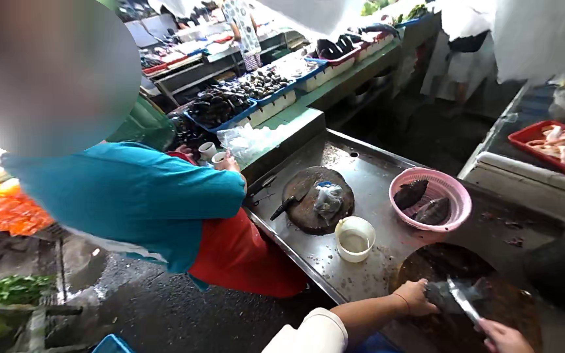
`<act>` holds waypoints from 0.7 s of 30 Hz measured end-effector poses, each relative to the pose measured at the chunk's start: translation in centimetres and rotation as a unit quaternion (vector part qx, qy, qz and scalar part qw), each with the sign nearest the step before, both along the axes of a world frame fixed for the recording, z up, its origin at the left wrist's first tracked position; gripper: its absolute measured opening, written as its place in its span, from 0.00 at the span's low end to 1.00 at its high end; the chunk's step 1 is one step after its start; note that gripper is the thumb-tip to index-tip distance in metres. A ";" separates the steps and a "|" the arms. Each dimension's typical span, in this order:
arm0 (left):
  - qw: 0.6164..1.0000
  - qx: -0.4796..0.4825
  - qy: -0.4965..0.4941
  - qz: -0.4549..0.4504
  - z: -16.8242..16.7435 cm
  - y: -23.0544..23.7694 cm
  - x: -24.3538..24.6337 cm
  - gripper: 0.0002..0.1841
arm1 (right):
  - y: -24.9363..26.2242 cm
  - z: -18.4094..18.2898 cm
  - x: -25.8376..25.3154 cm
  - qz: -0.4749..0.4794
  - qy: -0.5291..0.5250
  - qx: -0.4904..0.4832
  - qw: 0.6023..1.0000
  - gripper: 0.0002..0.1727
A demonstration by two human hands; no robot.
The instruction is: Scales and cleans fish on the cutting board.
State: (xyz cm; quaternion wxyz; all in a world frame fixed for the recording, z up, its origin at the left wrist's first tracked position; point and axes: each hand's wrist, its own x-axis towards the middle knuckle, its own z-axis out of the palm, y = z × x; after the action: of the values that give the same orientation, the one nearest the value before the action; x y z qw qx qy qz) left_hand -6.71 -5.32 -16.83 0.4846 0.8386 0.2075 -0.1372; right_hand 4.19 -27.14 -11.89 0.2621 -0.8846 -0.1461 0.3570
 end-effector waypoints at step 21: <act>0.999 0.023 0.041 -0.003 1.3 -1.0 1.9 0.33 | 2.5 2.1 -1.6 -0.028 -0.022 -0.073 0.997 0.26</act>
State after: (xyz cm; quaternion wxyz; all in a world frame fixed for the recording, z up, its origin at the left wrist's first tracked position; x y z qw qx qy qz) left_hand -4.85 -6.34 -15.57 0.4560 0.8439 0.2278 -0.1677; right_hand 2.54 -24.59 -9.79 0.2033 -0.9128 -0.1006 0.3395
